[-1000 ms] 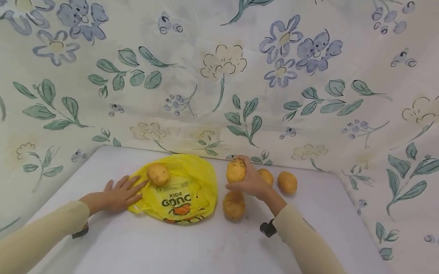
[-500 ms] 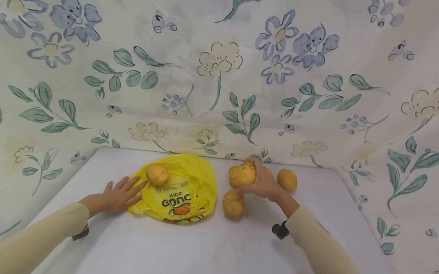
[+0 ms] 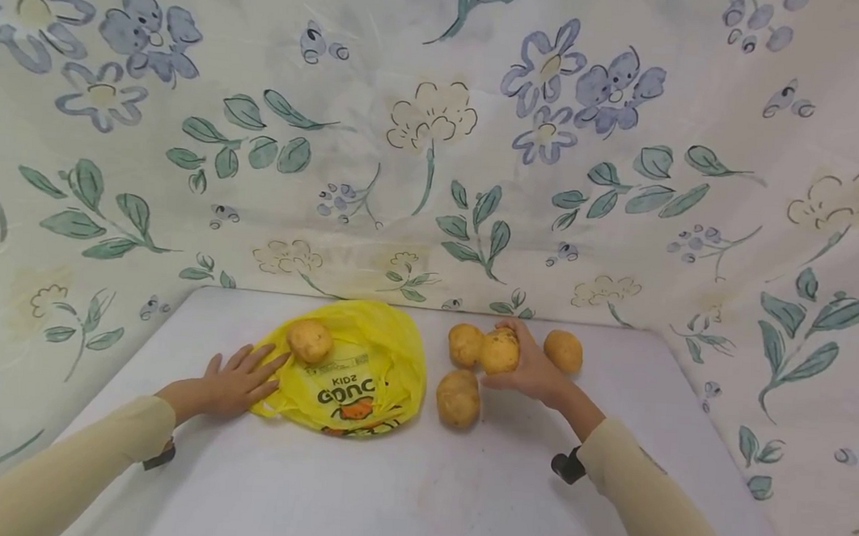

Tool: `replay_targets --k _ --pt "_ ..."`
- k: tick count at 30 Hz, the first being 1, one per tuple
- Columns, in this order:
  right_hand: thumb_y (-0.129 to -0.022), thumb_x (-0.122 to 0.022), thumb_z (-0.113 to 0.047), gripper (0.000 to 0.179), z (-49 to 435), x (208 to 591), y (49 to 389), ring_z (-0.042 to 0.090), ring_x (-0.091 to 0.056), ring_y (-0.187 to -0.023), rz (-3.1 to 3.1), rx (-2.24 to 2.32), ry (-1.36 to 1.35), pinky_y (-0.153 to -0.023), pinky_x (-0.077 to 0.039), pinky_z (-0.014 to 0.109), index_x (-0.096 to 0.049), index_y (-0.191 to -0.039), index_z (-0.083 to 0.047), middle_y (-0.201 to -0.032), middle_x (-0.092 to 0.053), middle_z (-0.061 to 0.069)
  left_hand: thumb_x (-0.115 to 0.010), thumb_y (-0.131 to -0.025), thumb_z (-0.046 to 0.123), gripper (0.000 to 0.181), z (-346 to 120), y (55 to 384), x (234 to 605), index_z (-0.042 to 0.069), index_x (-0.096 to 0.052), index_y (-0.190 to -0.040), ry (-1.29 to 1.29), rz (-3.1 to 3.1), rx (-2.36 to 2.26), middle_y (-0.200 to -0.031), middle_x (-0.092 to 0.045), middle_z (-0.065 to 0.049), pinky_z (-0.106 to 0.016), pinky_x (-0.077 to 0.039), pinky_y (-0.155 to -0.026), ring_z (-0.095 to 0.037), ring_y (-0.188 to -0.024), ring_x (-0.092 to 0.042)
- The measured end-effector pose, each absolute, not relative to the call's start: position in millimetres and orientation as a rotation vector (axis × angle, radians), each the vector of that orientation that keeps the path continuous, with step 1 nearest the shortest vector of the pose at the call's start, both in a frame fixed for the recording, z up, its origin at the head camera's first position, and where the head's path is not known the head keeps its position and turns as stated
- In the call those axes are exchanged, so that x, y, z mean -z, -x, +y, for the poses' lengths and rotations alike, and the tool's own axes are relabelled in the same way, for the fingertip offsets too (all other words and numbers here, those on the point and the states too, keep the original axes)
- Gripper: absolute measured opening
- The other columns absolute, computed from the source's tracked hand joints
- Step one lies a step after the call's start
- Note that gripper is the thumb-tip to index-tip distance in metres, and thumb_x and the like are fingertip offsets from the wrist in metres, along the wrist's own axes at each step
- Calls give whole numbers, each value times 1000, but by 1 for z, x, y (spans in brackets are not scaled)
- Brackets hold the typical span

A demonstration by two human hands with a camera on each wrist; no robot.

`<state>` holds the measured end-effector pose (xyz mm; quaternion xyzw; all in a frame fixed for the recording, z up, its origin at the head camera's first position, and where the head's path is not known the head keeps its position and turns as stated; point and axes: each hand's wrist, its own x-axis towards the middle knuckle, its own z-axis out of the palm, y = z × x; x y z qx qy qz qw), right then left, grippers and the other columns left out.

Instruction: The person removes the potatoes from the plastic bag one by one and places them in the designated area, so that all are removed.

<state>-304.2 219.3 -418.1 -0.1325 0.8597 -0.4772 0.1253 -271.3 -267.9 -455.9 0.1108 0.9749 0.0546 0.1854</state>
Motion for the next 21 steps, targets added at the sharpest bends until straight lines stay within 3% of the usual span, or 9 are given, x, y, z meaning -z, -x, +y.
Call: replay_targets --k 9,17,21 --pt "-72 -78 -27 92 230 432 301 30 -47 -106 2534 1335 322 -75 -49 35 -15 -139 -23 -128 -36 14 -26 -91 64 70 -268 272 455 24 -14 -148 -299 2735 -154 -155 -2 -17 -73 5 -99 -49 -137 0" --pt "-73 -76 -30 86 240 443 292 30 -44 -113 2569 1186 439 -92 -41 46 -19 -135 -20 -131 -35 15 -26 -91 64 71 -267 272 455 25 -13 -149 -290 2729 -150 -155 -1 -16 -73 5 -99 -48 -137 1" --pt "-70 -78 -33 91 245 448 289 30 -44 -116 2571 1160 451 -95 -39 50 -19 -137 -17 -131 -36 16 -24 -90 66 72 -268 275 458 25 -12 -149 -288 2732 -152 -155 0 -16 -73 6 -99 -48 -137 2"
